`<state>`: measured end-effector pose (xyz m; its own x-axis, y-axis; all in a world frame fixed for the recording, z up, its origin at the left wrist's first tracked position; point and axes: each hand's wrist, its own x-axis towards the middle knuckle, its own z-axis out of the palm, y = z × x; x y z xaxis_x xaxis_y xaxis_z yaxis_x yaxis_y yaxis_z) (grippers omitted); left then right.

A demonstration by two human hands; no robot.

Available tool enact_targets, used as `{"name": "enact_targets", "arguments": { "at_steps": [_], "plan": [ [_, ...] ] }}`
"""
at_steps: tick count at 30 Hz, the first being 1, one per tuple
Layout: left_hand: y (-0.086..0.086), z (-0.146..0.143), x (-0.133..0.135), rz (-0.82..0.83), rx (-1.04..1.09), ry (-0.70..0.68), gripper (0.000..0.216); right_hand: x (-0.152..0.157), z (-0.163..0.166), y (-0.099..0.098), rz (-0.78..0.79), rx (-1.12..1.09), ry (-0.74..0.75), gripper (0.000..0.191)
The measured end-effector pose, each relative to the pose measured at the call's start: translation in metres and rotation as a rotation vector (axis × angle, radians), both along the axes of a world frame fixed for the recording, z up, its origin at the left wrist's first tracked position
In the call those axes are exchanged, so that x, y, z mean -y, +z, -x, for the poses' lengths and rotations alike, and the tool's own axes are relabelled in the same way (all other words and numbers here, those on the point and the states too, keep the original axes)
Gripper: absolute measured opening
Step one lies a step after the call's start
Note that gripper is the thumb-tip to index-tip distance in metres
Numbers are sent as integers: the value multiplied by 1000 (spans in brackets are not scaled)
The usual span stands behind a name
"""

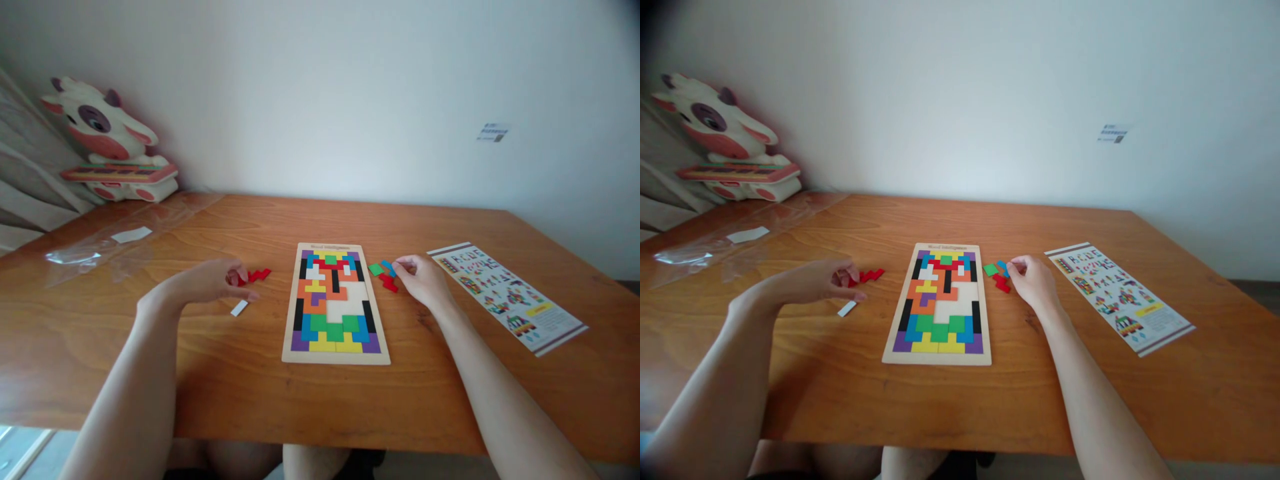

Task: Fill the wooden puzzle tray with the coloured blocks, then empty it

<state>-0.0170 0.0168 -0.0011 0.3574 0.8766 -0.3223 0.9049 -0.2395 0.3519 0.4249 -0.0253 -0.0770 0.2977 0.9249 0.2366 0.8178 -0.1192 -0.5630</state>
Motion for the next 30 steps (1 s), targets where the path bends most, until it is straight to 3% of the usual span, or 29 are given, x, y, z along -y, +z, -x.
{"name": "enact_targets", "arguments": {
  "at_steps": [3, 9, 21, 30],
  "plan": [
    [3, 3, 6, 143, 5, -31, 51, 1, 1, 2, 6, 11, -14, 20],
    [3, 14, 1, 268, -8, -13, 43, 1, 0, 0, 7, 7, 5, 21],
    [7, -10, 1, 192, -20, -19, 39, 1, 0, -1, -9, 16, 27, 16],
    [3, -17, 5, 264, 13, -182, 32, 0, -1, -1, -4, 15, 33, 17]
  ]
}}
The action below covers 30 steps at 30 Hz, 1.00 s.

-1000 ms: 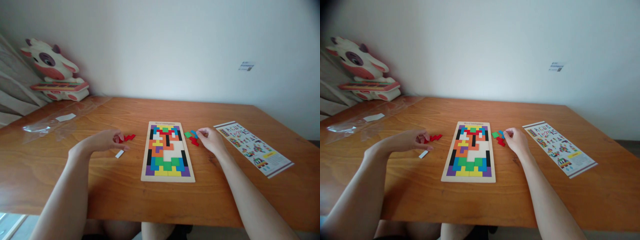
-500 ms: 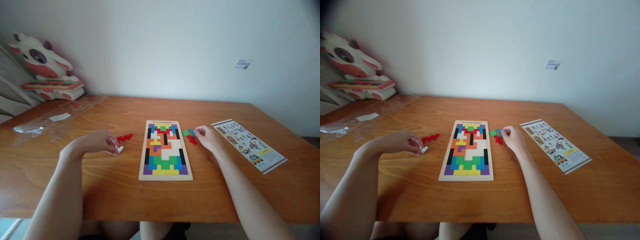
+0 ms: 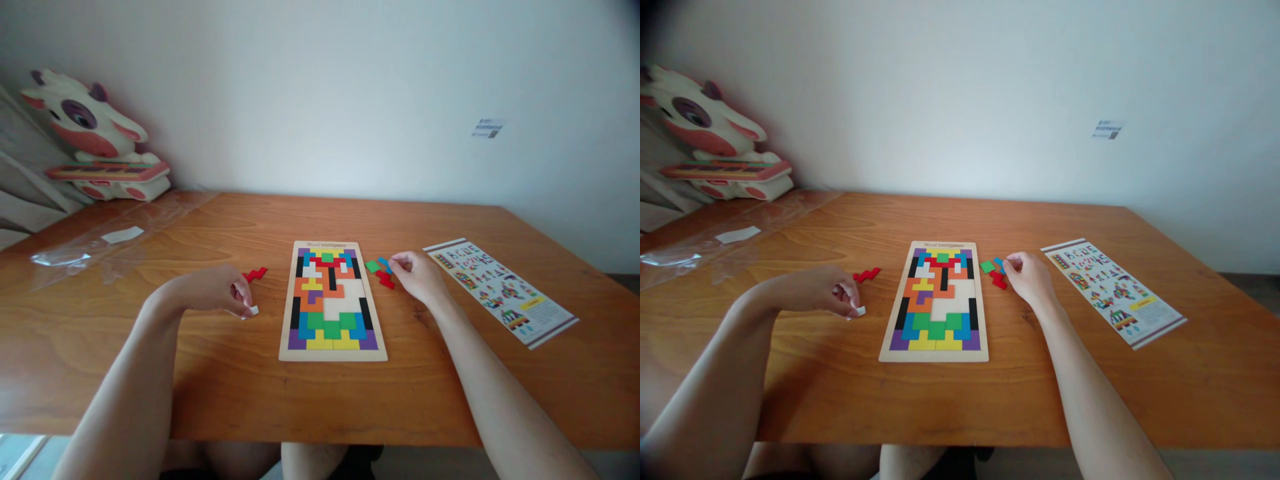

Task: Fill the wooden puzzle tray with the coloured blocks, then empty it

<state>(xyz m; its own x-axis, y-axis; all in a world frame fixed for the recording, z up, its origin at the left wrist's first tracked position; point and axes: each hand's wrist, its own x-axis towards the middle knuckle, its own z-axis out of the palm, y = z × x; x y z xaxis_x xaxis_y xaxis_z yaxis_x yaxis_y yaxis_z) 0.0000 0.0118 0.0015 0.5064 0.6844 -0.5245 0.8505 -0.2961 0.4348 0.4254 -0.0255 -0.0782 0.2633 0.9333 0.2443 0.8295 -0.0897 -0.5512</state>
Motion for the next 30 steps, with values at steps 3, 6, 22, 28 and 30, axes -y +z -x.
{"name": "enact_targets", "arguments": {
  "at_steps": [3, 6, 22, 28, 30],
  "plan": [
    [1, -4, 3, 10, 42, -33, 27, 1, 2, 2, 1, 3, -2, 17],
    [3, -7, 5, 8, 68, -51, 24, 2, 4, 5, -7, -1, -2, 16],
    [2, -6, 0, -317, 92, 92, 46, 1, 1, 6, 2, -18, 10, 18],
    [-3, -1, -7, -229, 59, 64, 57, 2, 0, 4, -21, -4, 16, 17],
    [-7, -1, -10, -174, 75, 60, 52, 2, 0, 3, -22, -3, 18, 17]
  ]
}}
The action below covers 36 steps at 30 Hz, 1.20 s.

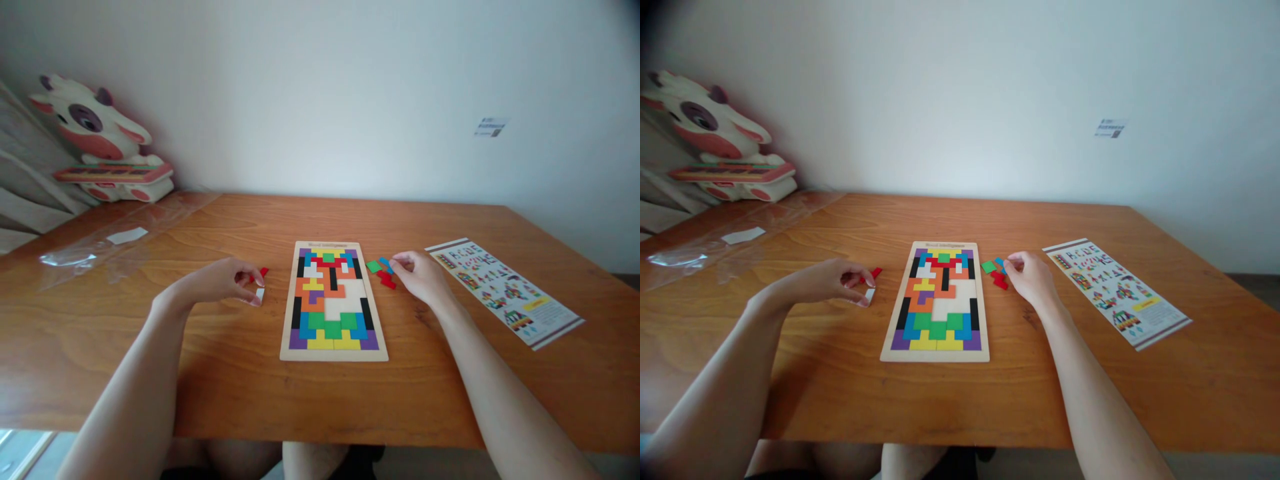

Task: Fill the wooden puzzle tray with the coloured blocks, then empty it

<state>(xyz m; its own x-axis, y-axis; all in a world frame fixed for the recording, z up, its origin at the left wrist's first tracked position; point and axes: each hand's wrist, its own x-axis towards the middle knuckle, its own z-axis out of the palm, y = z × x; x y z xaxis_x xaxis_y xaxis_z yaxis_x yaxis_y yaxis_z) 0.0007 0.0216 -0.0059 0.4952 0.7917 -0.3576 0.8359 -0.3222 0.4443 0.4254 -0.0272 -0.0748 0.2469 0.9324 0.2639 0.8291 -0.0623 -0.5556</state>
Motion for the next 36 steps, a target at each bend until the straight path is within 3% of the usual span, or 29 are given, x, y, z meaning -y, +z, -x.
{"name": "enact_targets", "arguments": {
  "at_steps": [7, 12, 14, 16, 18, 20, 24, 31, 36],
  "plan": [
    [-3, -3, -1, 18, 77, 15, 39, 0, 0, 2, -12, -18, -9, 20],
    [-8, -37, 11, -63, 330, 69, 30, 4, 11, 16, -121, -106, 9, 25],
    [-16, -58, 21, -120, 521, 95, 29, 10, 25, 24, -153, -168, 91, 25],
    [-24, -77, 32, -253, 715, 37, 23, 17, 43, 31, -148, -215, 243, 24],
    [-30, -93, 43, -348, 801, -24, 19, 26, 61, 37, -101, -277, 426, 22],
    [-35, -103, 52, -342, 868, -72, 16, 32, 75, 40, -35, -372, 587, 21],
    [-43, -114, 60, -382, 968, -143, 14, 39, 91, 37, 84, -508, 761, 20],
    [-50, -118, 58, -362, 1025, -80, 23, 41, 97, 30, 213, -680, 775, 24],
    [-44, -116, 60, -387, 965, -122, 29, 39, 101, 30, 102, -836, 659, 25]
  ]
}}
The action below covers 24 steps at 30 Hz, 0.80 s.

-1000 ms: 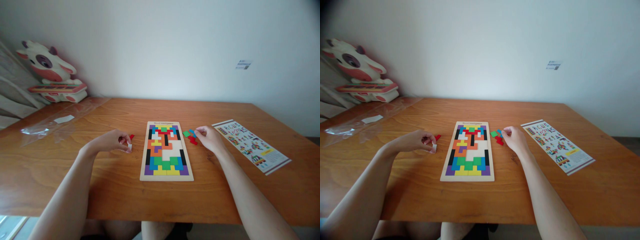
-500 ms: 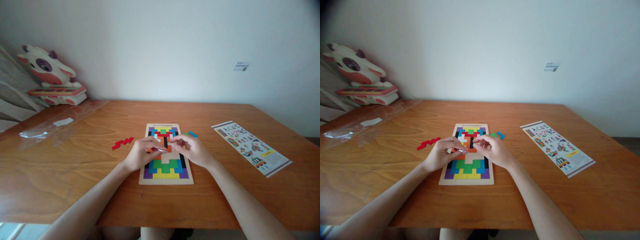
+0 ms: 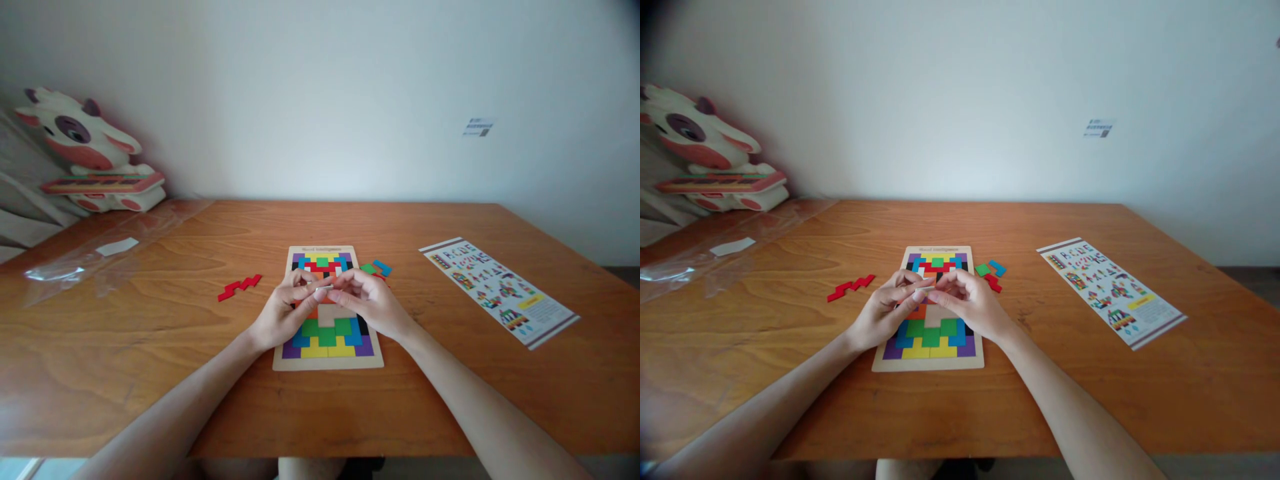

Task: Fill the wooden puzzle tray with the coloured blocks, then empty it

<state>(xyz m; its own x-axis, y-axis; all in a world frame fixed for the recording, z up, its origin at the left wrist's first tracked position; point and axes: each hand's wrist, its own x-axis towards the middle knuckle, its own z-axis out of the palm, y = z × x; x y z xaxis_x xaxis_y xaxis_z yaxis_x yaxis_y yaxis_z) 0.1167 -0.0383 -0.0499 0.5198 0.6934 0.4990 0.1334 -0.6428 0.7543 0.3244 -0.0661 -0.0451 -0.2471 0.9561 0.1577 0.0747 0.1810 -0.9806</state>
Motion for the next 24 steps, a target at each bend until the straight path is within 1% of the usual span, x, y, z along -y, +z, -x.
{"name": "enact_targets", "arguments": {
  "at_steps": [4, 6, 8, 11, 13, 14, 17, 20, 24],
  "plan": [
    [1, -1, 3, -36, -63, -7, 33, -1, 1, 1, 8, -31, 33, 24],
    [0, -2, 4, -44, -112, 8, 37, -2, -1, 2, 17, -48, 25, 25],
    [-1, -2, 3, -86, -171, 52, 44, -5, -6, 3, 22, -49, -28, 27],
    [-2, 0, 1, -220, -296, 64, 48, -12, -19, 1, 23, -14, -207, 31],
    [-3, 1, 0, -298, -367, 18, 44, -17, -28, -1, 17, 39, -303, 32],
    [-4, 2, 0, -320, -392, -2, 43, -19, -31, -3, 5, 73, -328, 31],
    [-6, 2, 0, -341, -457, -38, 43, -21, -33, -9, -54, 204, -329, 22],
    [-7, 1, 0, -349, -506, -51, 40, -20, -27, -15, -107, 343, -335, 13],
    [-6, 1, 0, -348, -529, -55, 39, -18, -20, -19, -152, 428, -352, 10]
  ]
}}
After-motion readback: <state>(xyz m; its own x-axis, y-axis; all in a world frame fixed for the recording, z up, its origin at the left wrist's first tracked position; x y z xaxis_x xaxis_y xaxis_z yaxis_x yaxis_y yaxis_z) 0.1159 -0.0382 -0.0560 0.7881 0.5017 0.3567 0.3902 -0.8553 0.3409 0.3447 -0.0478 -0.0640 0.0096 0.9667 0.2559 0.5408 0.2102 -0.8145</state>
